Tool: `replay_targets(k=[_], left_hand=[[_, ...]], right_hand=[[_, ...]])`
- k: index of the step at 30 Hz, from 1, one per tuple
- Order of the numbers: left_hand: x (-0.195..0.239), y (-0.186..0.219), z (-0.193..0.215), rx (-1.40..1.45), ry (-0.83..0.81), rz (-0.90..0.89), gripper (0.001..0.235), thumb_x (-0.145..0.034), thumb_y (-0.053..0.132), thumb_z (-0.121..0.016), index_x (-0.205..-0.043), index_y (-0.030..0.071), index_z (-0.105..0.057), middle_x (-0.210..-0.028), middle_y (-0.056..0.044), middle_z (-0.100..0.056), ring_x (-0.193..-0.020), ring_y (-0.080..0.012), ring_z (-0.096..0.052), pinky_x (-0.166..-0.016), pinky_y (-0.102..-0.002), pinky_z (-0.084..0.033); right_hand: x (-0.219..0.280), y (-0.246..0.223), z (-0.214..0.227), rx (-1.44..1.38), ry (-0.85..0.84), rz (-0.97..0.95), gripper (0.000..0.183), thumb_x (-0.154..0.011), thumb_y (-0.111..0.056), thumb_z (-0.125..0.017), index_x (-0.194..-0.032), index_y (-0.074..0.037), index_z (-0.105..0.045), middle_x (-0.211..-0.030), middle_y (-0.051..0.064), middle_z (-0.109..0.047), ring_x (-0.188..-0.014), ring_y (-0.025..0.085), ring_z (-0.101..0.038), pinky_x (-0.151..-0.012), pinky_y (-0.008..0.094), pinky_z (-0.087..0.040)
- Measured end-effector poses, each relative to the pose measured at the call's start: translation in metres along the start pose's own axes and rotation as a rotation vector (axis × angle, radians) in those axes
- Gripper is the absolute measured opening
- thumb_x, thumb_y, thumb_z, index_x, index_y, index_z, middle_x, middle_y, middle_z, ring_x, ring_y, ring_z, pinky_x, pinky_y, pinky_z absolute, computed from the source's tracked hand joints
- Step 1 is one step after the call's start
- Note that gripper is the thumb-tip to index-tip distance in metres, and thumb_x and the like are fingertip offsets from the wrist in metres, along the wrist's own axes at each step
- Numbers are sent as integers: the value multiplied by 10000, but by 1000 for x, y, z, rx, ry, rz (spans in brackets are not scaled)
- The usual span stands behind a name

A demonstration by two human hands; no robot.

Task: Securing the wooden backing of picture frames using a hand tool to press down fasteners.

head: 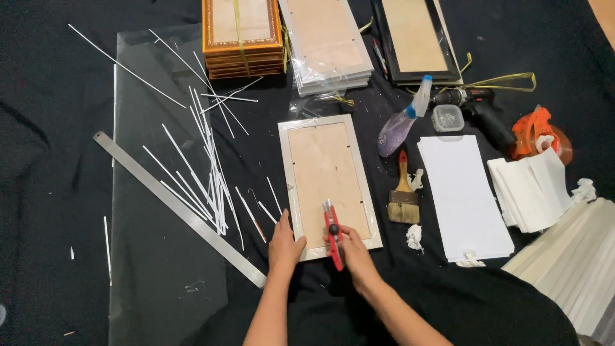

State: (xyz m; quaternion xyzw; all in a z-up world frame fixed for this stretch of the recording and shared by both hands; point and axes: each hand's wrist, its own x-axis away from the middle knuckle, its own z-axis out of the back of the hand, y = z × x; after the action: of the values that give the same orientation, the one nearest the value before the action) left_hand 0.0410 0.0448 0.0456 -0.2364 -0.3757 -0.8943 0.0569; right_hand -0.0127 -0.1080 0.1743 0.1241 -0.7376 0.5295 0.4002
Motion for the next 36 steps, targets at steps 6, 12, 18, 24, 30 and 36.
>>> replay_targets(k=[6,12,18,24,30,36], left_hand=[[15,25,-15,-387,348,-239,857,-799,287,-750,-1556,120,-383,-1335,-94,-491,-1116,-351,-513,-897,-526,-518],[25,31,-66,-494,251,-745,913,-828,514,-802,-1549,127,-395,-1623,-154,-361,-1492,-378,-333,-1189,-568,-249],[13,7,-89,-613,238,-760,953,-840,540,-765,-1598,147,-341,-1691,-124,-249,-1540,-355,-239,-1185,-612,-214],[11,3,-84,-626,164,-766,1002,-835,552,-789,-1620,166,-300,-1709,-112,-195,-1550,-347,-209,-1180,-616,-209],[12,4,-84,-655,181,-758,1037,-789,494,-820,-1623,182,-288,-1713,-102,-188,-1553,-332,-204,-1194,-585,-197],[15,9,-77,-644,115,-726,1029,-808,494,-822,-1626,189,-276,-1713,-97,-177,-1552,-333,-194,-1195,-583,-188]], right_hand=[[-47,5,51,264,197,-144,489,-937,-156,-387,-1356,-111,-633,-1019,129,-702,-640,170,-617,-578,275,-490],[-71,48,77,812,231,256,783,-878,-446,-628,-1570,-206,-353,-1545,56,-536,-1363,308,-563,-1090,429,-439],[-71,54,74,881,272,251,640,-966,-400,-483,-1562,-218,-338,-1563,89,-495,-1368,360,-523,-1048,534,-440],[-70,58,59,908,291,250,634,-990,-418,-449,-1577,-263,-265,-1399,189,-586,-1195,472,-599,-911,615,-484],[-41,29,23,187,335,32,659,-926,-336,-519,-1566,-314,-366,-1025,164,-651,-545,221,-507,-413,329,-404],[-60,36,49,12,302,50,533,-952,-244,-517,-1484,-267,-492,-712,82,-467,-427,117,-289,-368,270,-222]])
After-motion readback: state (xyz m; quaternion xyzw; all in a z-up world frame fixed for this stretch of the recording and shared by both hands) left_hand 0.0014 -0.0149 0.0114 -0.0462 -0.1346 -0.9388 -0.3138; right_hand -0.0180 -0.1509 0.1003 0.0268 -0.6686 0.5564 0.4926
